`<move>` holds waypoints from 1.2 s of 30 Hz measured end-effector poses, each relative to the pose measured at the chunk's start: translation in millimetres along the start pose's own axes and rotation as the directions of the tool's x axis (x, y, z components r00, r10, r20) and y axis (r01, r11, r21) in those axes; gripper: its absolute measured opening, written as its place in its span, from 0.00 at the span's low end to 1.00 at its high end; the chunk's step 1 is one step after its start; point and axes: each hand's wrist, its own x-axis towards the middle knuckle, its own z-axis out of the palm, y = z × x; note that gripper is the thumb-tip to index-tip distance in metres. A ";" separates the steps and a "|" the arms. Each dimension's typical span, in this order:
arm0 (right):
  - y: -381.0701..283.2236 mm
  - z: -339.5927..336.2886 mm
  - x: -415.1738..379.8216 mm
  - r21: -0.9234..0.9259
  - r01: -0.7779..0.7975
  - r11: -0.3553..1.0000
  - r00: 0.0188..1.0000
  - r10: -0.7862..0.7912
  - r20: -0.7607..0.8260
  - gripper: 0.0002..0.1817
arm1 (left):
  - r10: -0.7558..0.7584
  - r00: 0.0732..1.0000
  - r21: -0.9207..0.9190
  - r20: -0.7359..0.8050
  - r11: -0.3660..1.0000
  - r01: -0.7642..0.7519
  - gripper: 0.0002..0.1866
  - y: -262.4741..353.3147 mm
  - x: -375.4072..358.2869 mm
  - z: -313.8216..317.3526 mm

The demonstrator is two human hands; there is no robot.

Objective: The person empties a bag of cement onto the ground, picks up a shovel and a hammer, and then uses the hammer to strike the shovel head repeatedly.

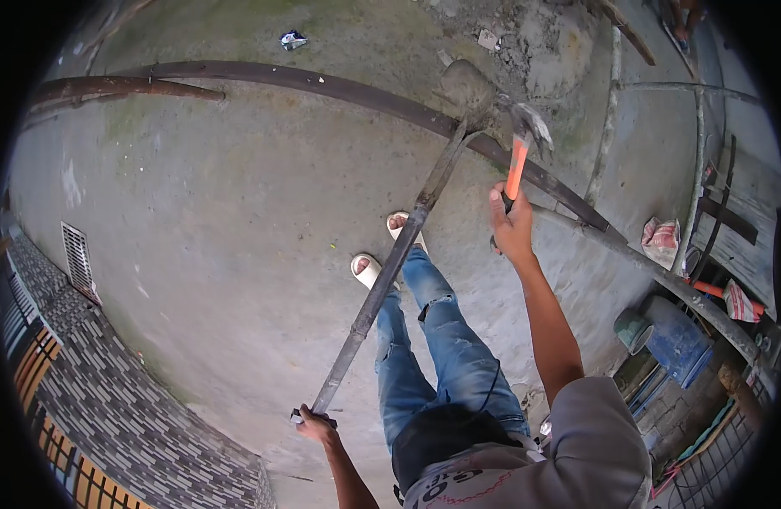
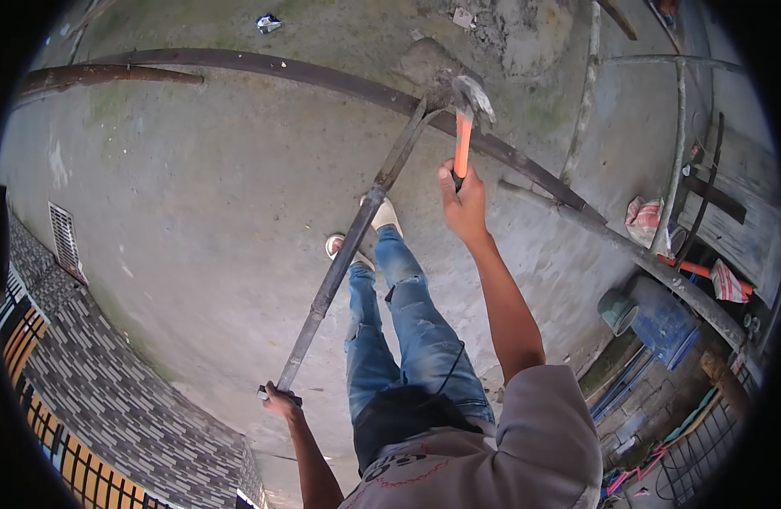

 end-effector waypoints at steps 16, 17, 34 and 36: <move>50.2 9.6 -2.9 0.107 -0.131 0.986 0.991 0.133 -0.015 0.22 | 0.046 0.999 0.145 -0.027 0.989 -0.041 0.16 7.6 15.2 7.8; 34.2 9.6 4.1 0.311 0.017 0.950 0.995 0.016 -0.101 0.22 | 0.049 0.999 0.123 -0.013 0.991 -0.048 0.16 0.3 21.6 8.4; 87.5 -7.7 60.6 -0.621 0.159 0.767 0.978 -0.037 0.204 0.23 | 0.074 0.997 0.123 -0.034 0.990 -0.069 0.15 2.5 20.7 14.7; 59.2 -7.7 66.5 -0.640 0.197 0.742 0.968 -0.046 0.245 0.24 | 0.104 0.994 0.088 -0.044 0.991 -0.100 0.15 1.3 28.6 22.5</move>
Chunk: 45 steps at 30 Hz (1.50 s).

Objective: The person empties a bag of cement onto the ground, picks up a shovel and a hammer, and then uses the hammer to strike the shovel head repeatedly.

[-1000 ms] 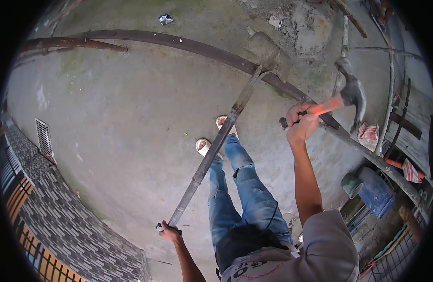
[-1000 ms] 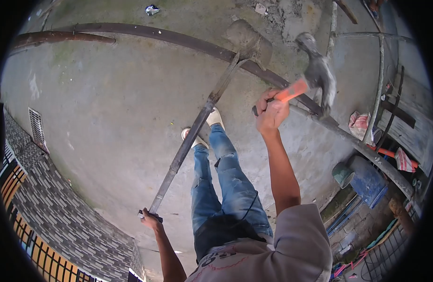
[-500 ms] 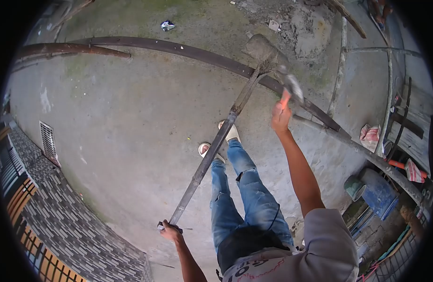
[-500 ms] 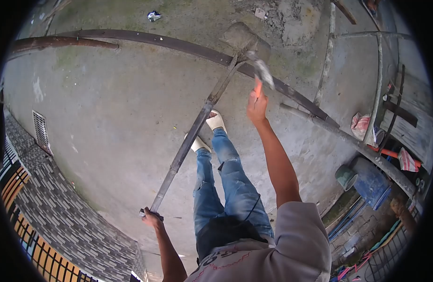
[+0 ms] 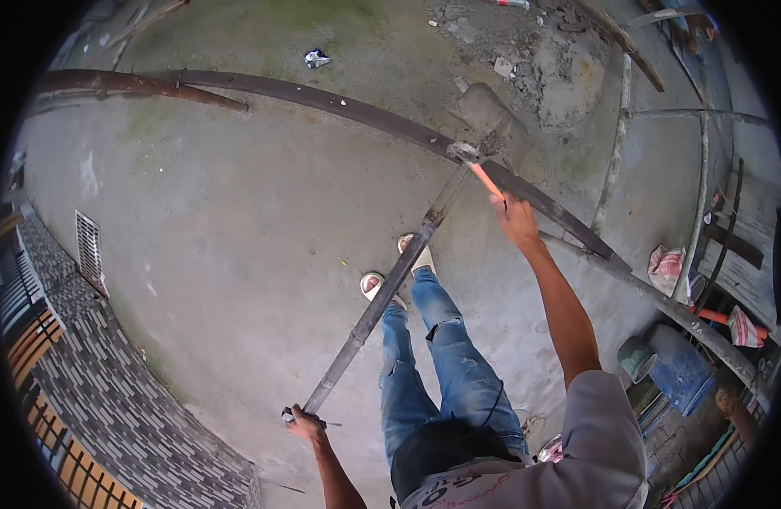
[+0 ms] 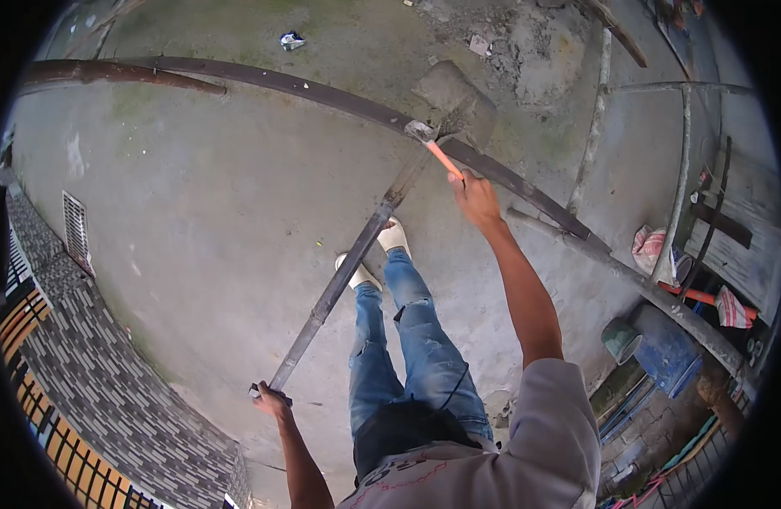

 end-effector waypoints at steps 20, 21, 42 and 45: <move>40.1 29.7 -9.7 0.084 0.026 0.996 0.996 -0.019 -0.086 0.24 | 0.009 1.000 -0.032 -0.010 0.999 -0.009 0.13 10.7 -10.4 0.7; 32.0 19.2 -8.4 0.082 0.003 0.997 0.996 0.005 -0.093 0.24 | 0.041 0.999 -0.051 -0.006 0.998 -0.041 0.13 8.1 -8.7 -1.2; 20.7 46.7 -39.6 0.221 0.015 0.975 0.999 -0.007 -0.035 0.24 | -0.011 0.999 -0.033 -0.038 0.999 0.010 0.15 -5.6 -2.2 -2.5; -8.8 8.2 -40.1 0.306 -0.065 0.950 0.995 0.087 -0.056 0.24 | 0.002 1.000 0.009 -0.012 1.000 -0.002 0.13 3.5 -5.3 -5.1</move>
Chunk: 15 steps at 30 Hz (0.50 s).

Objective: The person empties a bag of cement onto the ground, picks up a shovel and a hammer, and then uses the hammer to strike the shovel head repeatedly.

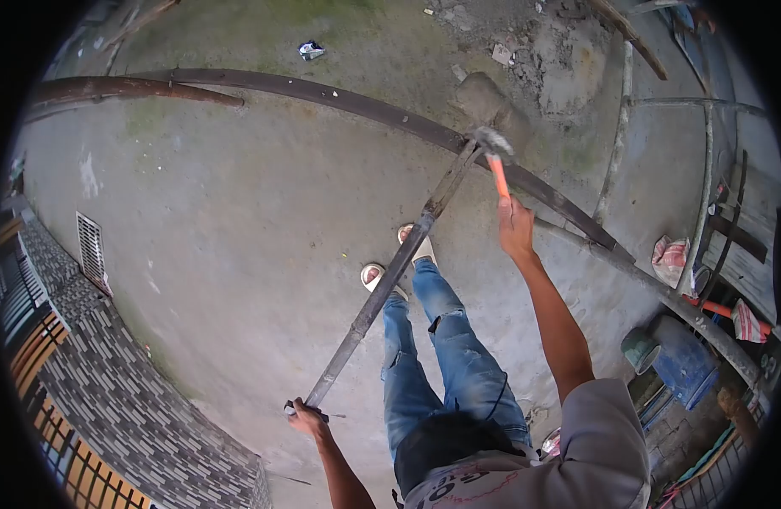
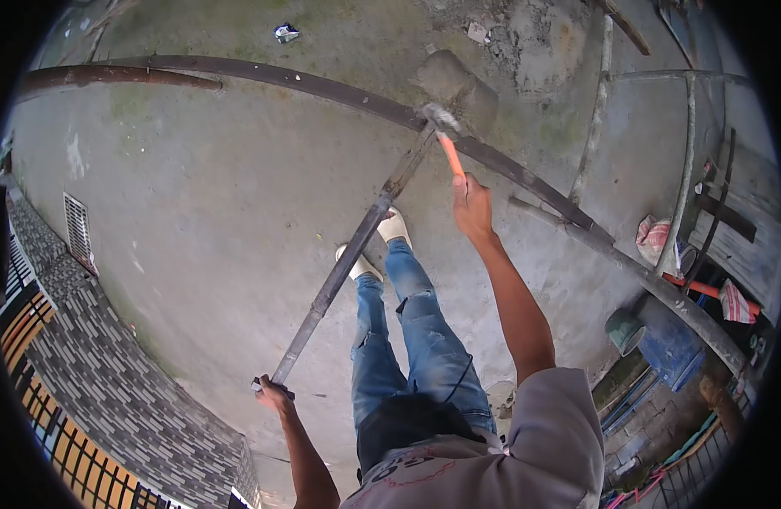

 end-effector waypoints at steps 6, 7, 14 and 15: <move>43.0 23.4 -9.8 0.320 0.249 0.914 0.854 -0.051 -0.518 0.25 | 0.021 0.999 -0.024 0.026 0.999 -0.021 0.14 3.5 -3.9 -5.7; 63.1 22.4 -4.2 0.090 0.106 0.990 0.938 -0.069 -0.338 0.25 | 0.021 0.999 -0.040 0.028 0.999 -0.020 0.14 1.1 -3.1 -4.1; 27.1 -0.8 -6.2 0.303 0.295 0.906 0.826 -0.082 -0.557 0.24 | 0.026 0.999 -0.010 -0.040 1.000 -0.027 0.15 24.3 -15.1 5.8; 34.1 5.3 -3.4 0.267 0.413 0.871 0.759 -0.168 -0.629 0.25 | 0.008 0.999 -0.018 -0.036 1.000 -0.009 0.15 21.2 -12.9 4.3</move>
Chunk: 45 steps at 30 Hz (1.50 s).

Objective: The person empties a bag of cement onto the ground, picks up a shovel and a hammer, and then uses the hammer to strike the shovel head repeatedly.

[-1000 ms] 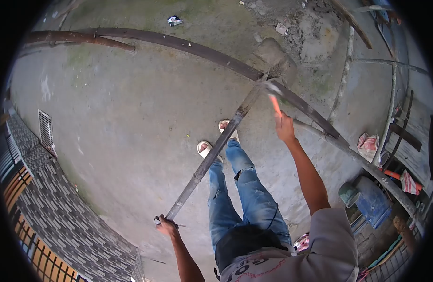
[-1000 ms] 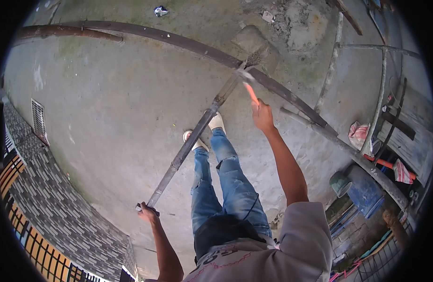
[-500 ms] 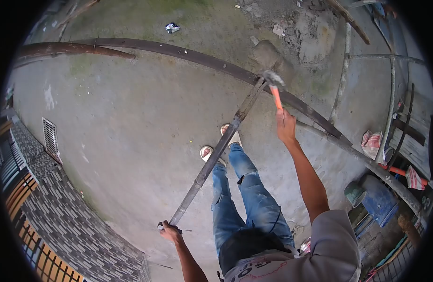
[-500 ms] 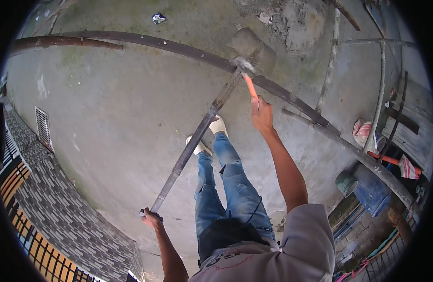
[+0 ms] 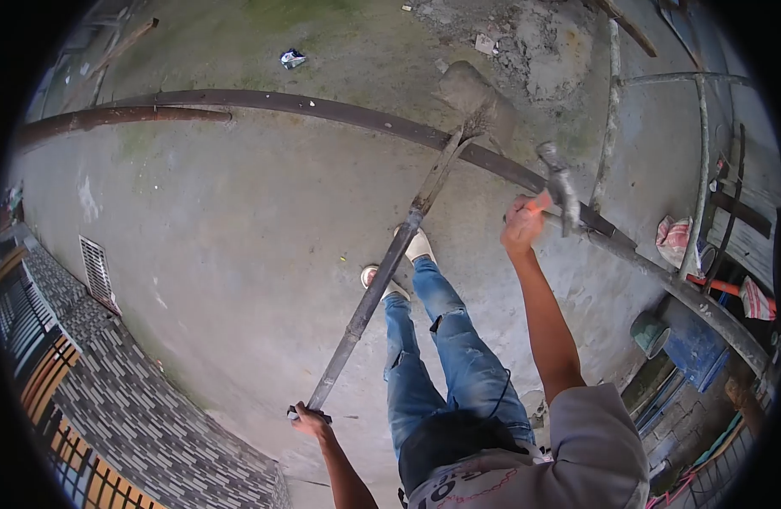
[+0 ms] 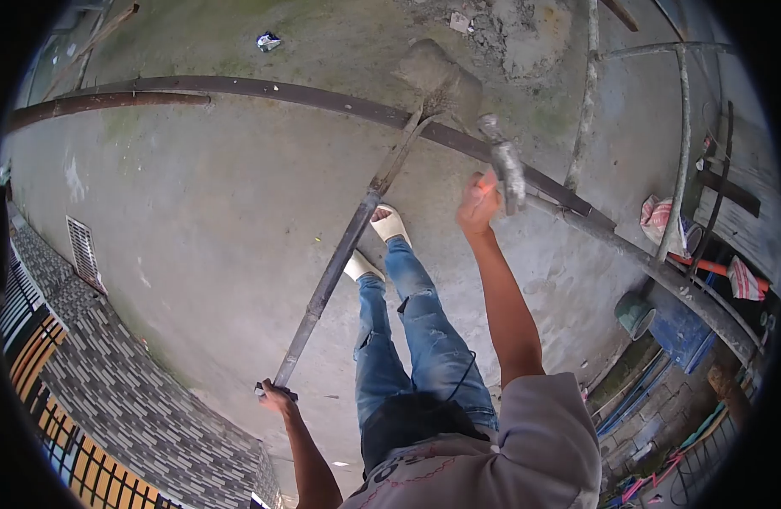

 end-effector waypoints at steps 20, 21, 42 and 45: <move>-9.0 -14.3 12.6 -0.396 -0.441 0.806 0.813 0.545 0.206 0.20 | 0.002 1.000 0.062 0.028 0.998 -0.004 0.15 -5.6 -10.1 -21.3; -10.9 -16.6 14.8 -0.239 -0.553 0.798 0.771 0.599 0.216 0.19 | -0.022 0.999 0.030 0.037 0.999 0.021 0.14 -9.5 -14.2 -24.9; -16.6 103.1 15.4 -0.305 -0.685 0.662 0.651 0.744 0.152 0.16 | -0.116 0.993 0.014 0.028 0.993 0.115 0.19 -58.5 -42.3 -40.5; -3.5 120.6 8.8 -0.162 -0.687 0.709 0.719 0.695 -0.009 0.16 | -0.173 0.985 0.033 0.013 0.984 0.172 0.19 -51.5 -60.2 -36.3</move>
